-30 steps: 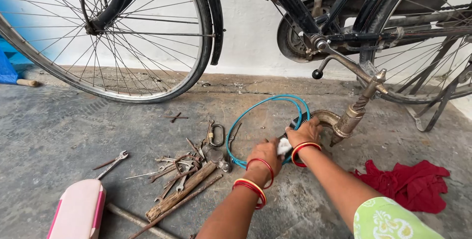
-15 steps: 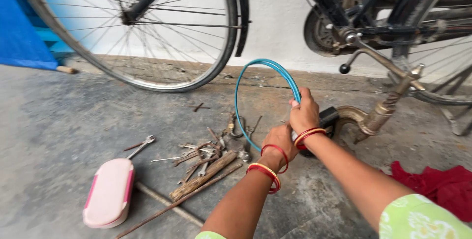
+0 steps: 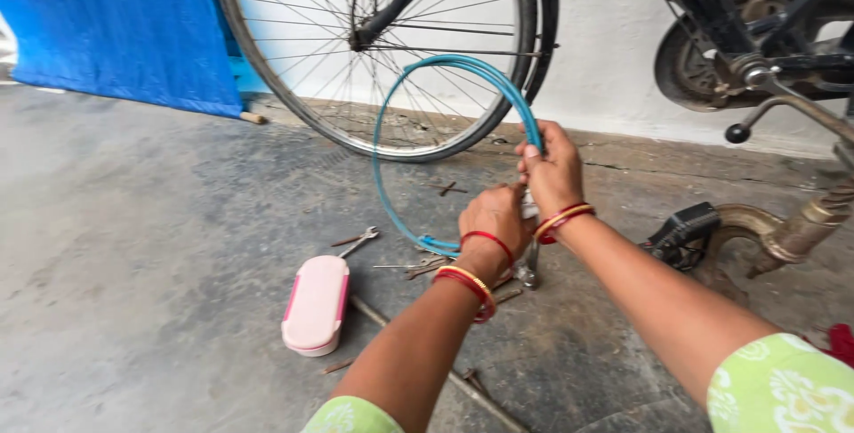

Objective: The person wipes a blue hose with a cloth before cleaning a hammer and several wrenches on the floor.

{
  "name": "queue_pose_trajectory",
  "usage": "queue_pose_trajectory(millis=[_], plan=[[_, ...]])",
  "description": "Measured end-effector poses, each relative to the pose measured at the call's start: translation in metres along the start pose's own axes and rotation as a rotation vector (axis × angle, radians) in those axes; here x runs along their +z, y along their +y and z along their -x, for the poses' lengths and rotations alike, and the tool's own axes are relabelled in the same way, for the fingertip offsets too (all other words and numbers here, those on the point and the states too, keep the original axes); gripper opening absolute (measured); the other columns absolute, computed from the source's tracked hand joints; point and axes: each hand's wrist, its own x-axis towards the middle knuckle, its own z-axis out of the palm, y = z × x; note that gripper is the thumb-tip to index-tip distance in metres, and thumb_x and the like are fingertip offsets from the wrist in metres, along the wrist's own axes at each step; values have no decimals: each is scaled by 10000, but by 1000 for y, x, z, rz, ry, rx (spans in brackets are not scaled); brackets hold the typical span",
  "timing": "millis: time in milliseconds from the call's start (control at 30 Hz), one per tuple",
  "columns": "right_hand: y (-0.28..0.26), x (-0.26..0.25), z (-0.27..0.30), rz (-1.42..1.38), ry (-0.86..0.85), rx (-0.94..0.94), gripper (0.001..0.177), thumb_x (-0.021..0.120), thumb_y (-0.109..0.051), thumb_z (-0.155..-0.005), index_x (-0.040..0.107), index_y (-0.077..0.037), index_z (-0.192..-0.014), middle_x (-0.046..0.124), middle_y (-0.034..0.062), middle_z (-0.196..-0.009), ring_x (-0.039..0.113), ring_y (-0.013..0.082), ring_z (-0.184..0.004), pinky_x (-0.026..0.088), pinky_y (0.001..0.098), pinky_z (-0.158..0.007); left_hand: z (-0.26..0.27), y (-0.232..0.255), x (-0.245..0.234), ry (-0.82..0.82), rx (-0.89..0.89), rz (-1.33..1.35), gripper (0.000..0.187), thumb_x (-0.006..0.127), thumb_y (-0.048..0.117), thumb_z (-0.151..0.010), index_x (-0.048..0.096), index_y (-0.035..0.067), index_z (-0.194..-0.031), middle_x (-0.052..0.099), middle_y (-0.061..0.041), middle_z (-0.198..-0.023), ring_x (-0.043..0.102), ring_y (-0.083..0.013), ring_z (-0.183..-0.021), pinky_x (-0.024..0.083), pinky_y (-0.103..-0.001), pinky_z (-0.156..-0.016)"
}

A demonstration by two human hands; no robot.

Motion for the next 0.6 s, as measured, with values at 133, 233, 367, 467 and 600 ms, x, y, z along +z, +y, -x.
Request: queue_pose_trajectory(millis=[133, 233, 367, 467, 600], plan=[[27, 64, 6, -165, -18, 108, 264, 501, 64, -990, 615, -76, -1183, 616, 10, -885, 533, 64, -666, 475, 222, -559, 14, -45, -41, -96, -76, -147, 339, 749, 279, -836, 703, 145, -1144, 723, -186, -1081, 698, -401, -1012, 567, -507, -861], [50, 118, 19, -289, -49, 219, 272, 495, 68, -971, 617, -78, -1165, 627, 27, -867, 551, 80, -648, 501, 248, -537, 25, -83, -68, -186, -181, -244, 260, 686, 237, -894, 713, 128, -1128, 724, -202, -1097, 700, -404, -1037, 571, -497, -884], [82, 185, 46, -336, -72, 329, 260, 498, 52, -976, 620, -76, -1167, 636, 37, -857, 559, 90, -641, 503, 256, -536, 45, -127, -94, -312, -286, -361, 252, 691, 213, -882, 729, 98, -1103, 717, -194, -1139, 690, -378, -1091, 571, -468, -916], [107, 226, 71, -330, -90, 406, 251, 493, 34, -987, 615, -72, -1179, 647, 45, -851, 585, 108, -646, 519, 263, -564, 59, -155, -100, -374, -365, -398, 272, 683, 216, -892, 714, 100, -1136, 710, -190, -1159, 687, -367, -1108, 570, -462, -924], [117, 254, 100, -250, -162, 513, 245, 468, 3, -998, 605, -58, -1192, 689, 51, -868, 659, 132, -694, 575, 287, -647, 75, -190, -96, -382, -479, -381, 392, 639, 182, -924, 594, 155, -1313, 708, -189, -1172, 692, -363, -1111, 570, -462, -922]])
